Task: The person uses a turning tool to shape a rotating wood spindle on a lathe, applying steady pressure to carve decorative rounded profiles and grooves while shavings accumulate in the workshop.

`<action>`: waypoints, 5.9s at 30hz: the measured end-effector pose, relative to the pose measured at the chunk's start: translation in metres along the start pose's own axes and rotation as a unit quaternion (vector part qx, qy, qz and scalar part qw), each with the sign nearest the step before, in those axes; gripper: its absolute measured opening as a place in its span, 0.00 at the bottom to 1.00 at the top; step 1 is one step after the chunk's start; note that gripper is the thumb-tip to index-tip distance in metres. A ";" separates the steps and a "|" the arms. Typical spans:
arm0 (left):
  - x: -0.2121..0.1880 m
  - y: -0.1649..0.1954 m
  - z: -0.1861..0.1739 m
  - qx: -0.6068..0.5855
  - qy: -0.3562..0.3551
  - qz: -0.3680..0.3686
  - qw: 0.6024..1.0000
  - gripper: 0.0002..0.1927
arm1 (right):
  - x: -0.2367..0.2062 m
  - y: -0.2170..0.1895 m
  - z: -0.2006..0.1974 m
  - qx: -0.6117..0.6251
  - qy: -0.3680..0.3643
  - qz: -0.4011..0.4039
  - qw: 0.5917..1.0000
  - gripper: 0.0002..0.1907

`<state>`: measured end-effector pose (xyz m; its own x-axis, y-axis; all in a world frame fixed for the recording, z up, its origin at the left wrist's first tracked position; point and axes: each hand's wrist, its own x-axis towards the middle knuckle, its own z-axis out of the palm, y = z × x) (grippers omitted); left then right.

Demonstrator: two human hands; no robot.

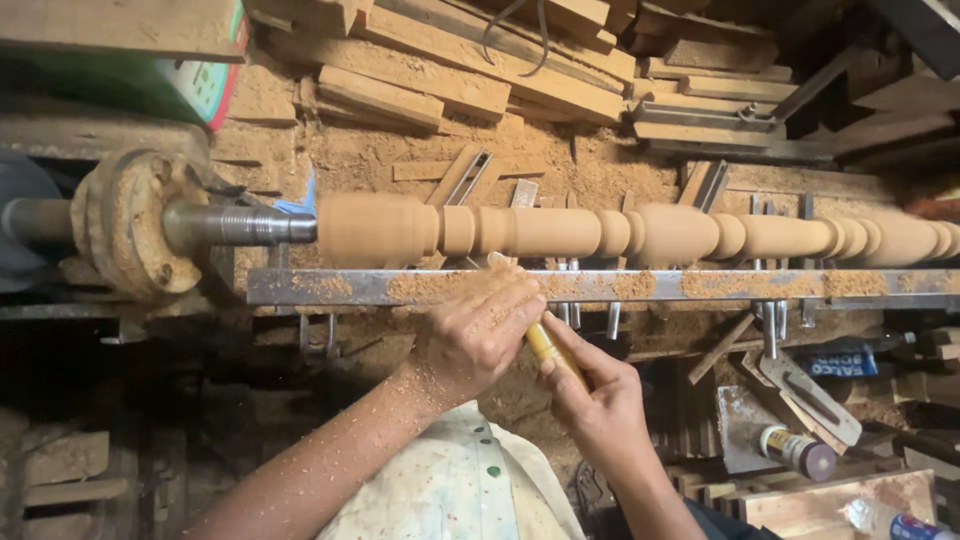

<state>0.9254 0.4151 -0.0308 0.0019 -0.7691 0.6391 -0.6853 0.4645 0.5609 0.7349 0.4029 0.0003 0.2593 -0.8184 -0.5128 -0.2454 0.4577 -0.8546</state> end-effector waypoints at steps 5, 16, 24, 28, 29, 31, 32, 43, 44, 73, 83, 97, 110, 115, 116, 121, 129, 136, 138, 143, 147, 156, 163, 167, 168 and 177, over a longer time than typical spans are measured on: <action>0.004 -0.004 -0.001 0.005 -0.001 0.007 1.000 0.13 | -0.002 -0.005 0.007 -0.012 0.025 0.011 1.000 0.26; 0.014 -0.017 -0.025 -0.044 -0.038 0.052 0.997 0.13 | -0.013 0.014 0.042 -0.037 0.077 -0.180 0.980 0.24; 0.013 -0.033 -0.039 -0.084 -0.078 0.086 0.990 0.14 | -0.021 0.031 0.080 0.038 0.182 -0.085 0.979 0.25; 0.013 -0.040 -0.043 -0.086 -0.080 0.108 0.987 0.13 | -0.025 0.033 0.103 0.053 0.226 -0.086 0.969 0.26; 0.012 -0.040 -0.043 -0.086 -0.081 0.113 0.986 0.12 | -0.026 0.032 0.110 0.081 0.236 -0.096 0.964 0.26; 0.011 -0.043 -0.043 -0.114 -0.092 0.115 0.983 0.11 | -0.026 0.032 0.128 0.136 0.260 -0.115 0.949 0.25; 0.010 -0.044 -0.043 -0.128 -0.096 0.116 0.980 0.10 | -0.027 0.031 0.134 0.119 0.267 -0.145 0.945 0.24; 0.013 -0.044 -0.041 -0.141 -0.103 0.117 0.978 0.13 | -0.030 0.019 0.145 0.158 0.270 -0.064 0.948 0.25; 0.014 -0.044 -0.040 -0.143 -0.103 0.113 0.978 0.13 | -0.028 0.020 0.139 0.121 0.265 -0.091 0.952 0.25; 0.011 -0.010 -0.006 0.004 -0.052 0.051 0.997 0.10 | -0.005 0.012 0.010 -0.026 0.043 -0.076 0.996 0.25; 0.007 -0.005 0.002 0.028 -0.038 0.031 0.998 0.08 | 0.001 0.006 -0.006 -0.010 0.014 -0.019 1.000 0.26; 0.000 -0.002 0.010 0.066 -0.019 0.021 0.997 0.08 | 0.006 -0.012 -0.017 -0.019 -0.019 0.031 0.999 0.26; 0.007 0.019 -0.010 -0.004 -0.027 0.094 0.995 0.09 | -0.046 -0.021 -0.006 -0.346 0.084 -0.393 0.848 0.27; 0.011 0.004 -0.013 -0.049 -0.072 0.088 0.992 0.09 | -0.046 0.026 0.041 -0.052 0.130 -0.125 0.982 0.28; 0.010 -0.001 -0.014 -0.057 -0.083 0.084 0.991 0.09 | -0.044 0.032 0.049 -0.015 0.146 -0.130 0.981 0.27; 0.011 -0.020 -0.011 -0.087 -0.102 0.087 0.987 0.15 | -0.033 0.038 0.084 0.114 0.181 -0.107 0.971 0.28; 0.010 -0.025 0.000 -0.059 -0.093 0.079 0.991 0.12 | -0.023 0.026 0.060 0.051 0.164 -0.101 0.980 0.26; 0.011 -0.010 0.010 -0.006 -0.063 0.058 0.996 0.12 | -0.014 0.016 0.023 0.003 0.103 -0.064 0.993 0.27; 0.010 -0.006 0.012 0.005 -0.064 0.048 0.997 0.11 | -0.012 0.014 0.016 0.012 0.080 -0.072 0.994 0.26; 0.008 0.001 0.017 0.041 -0.057 0.024 0.997 0.11 | -0.006 0.009 0.001 0.007 0.056 -0.010 0.998 0.27; 0.004 0.008 0.016 0.049 -0.048 0.008 0.998 0.10 | -0.007 0.010 -0.012 0.007 0.022 -0.010 1.000 0.27; 0.004 0.015 0.017 0.070 -0.010 -0.016 0.997 0.10 | 0.010 0.003 -0.033 0.002 -0.043 0.015 0.999 0.26; 0.005 0.016 0.013 0.067 -0.016 -0.028 0.997 0.11 | 0.012 -0.001 -0.030 -0.013 -0.041 0.012 0.999 0.25; 0.007 0.015 0.012 0.066 -0.019 -0.025 0.997 0.11 | 0.013 -0.004 -0.028 -0.014 -0.045 0.016 0.999 0.25; 0.007 0.014 0.012 0.063 -0.023 -0.026 0.997 0.11 | 0.012 -0.006 -0.028 -0.008 -0.044 0.021 0.999 0.25; 0.007 0.011 0.012 0.052 -0.035 -0.033 0.997 0.11 | 0.010 -0.011 -0.021 -0.015 -0.026 0.025 0.999 0.26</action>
<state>0.9088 0.4095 -0.0266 0.0005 -0.8270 0.5622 -0.7570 0.3671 0.5406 0.7205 0.3823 0.0066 0.2934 -0.7752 -0.5595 -0.2879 0.4865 -0.8249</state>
